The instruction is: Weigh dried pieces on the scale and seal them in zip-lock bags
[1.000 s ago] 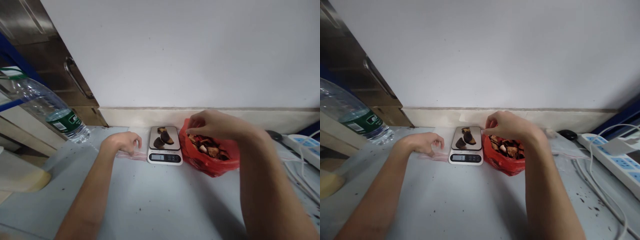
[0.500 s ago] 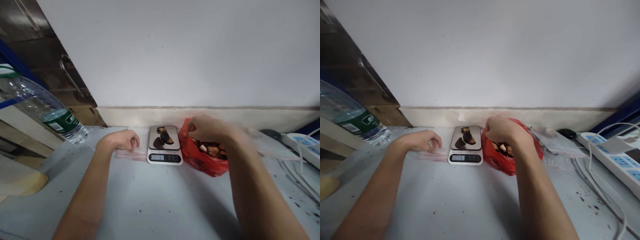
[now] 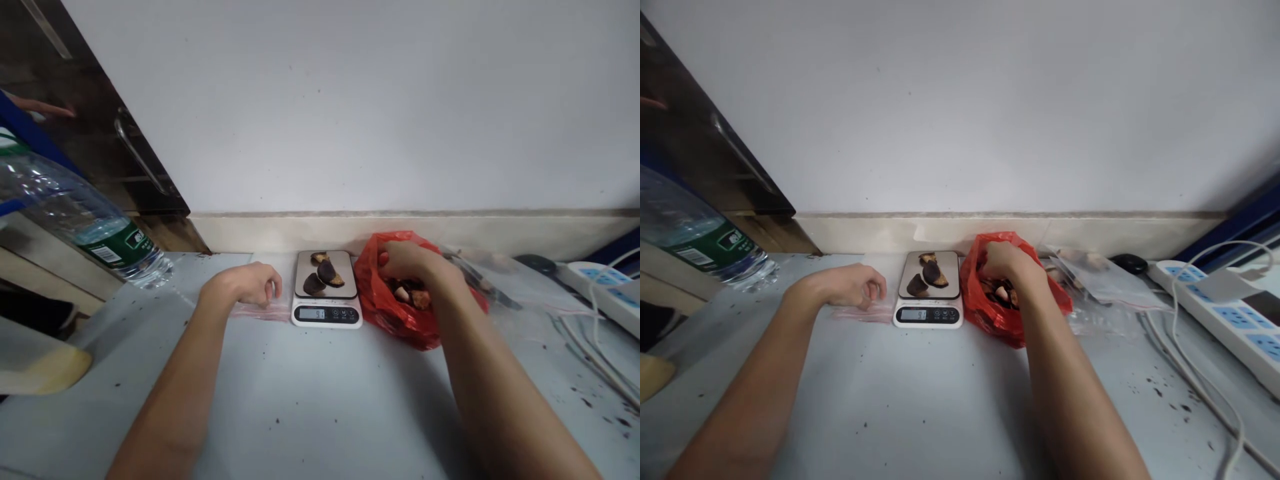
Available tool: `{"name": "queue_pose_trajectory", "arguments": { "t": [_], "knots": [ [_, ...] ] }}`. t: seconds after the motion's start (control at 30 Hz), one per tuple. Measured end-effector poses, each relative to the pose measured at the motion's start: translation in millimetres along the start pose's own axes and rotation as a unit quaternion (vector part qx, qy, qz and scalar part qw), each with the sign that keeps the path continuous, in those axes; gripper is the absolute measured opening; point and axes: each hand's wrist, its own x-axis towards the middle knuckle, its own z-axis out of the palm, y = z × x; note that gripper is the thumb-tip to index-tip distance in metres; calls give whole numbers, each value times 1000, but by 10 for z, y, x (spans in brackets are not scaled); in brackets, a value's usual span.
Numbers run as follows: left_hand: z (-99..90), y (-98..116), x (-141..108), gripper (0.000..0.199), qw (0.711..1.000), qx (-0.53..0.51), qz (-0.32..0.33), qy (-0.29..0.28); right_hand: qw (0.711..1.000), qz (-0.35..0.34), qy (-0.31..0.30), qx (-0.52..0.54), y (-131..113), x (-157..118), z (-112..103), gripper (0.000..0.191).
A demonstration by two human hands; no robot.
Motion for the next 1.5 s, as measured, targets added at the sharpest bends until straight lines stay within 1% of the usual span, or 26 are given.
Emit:
{"name": "queue_pose_trajectory", "arguments": {
  "t": [0.1,0.17,0.23,0.37,0.5,0.53,0.57,0.63,0.7,0.77,0.87,1.03,1.17,1.27,1.37,1.43,1.5],
  "knots": [
    [-3,-3,-3,43,1000,0,0,-1,1000,-13,3,-5,26,16,-2,20],
    [-7,7,-21,42,1000,-1,-3,1,1000,-19,4,-10,42,4,-23,21],
    [-12,20,-45,42,1000,-3,-6,1,999,-23,18,-22,54,-15,-51,22],
    [-18,29,-77,43,1000,-5,-6,6,996,-28,72,-36,62,-89,-149,16],
    [-21,27,-74,46,1000,-6,-10,5,989,-13,146,-18,28,-241,-283,14],
    [-22,29,-71,46,1000,-6,-12,4,986,-18,164,-5,8,-279,-305,13],
    [-23,32,-69,46,1000,-7,-13,5,983,-34,178,14,-16,-310,-318,12],
    [-25,38,-69,45,1000,-7,-16,7,976,-88,190,64,-79,-340,-312,13],
    [-30,43,-74,47,1000,-7,-19,8,966,-146,182,108,-152,-317,-265,15],
    [-36,44,-81,49,1000,-6,-21,9,963,-174,159,129,-226,-244,-185,15],
    [-38,41,-81,51,1000,-5,-23,12,967,-177,119,139,-318,-89,-37,17],
    [-26,25,-43,51,1000,1,-17,20,966,-194,90,146,-386,102,151,6],
    [-36,1,-35,48,999,3,-2,34,966,-202,73,147,-356,121,152,6],
    [-58,-8,-65,44,998,6,5,55,971,-188,68,135,-305,108,102,8],
    [-82,-10,-112,37,995,7,19,94,975,-170,73,124,-263,106,64,10],
    [-97,-15,-140,29,990,-1,33,140,973,-171,92,128,-255,101,51,14],
    [-111,-21,-160,24,978,-28,58,197,962,-200,122,141,-274,77,49,17]
  ]
}}
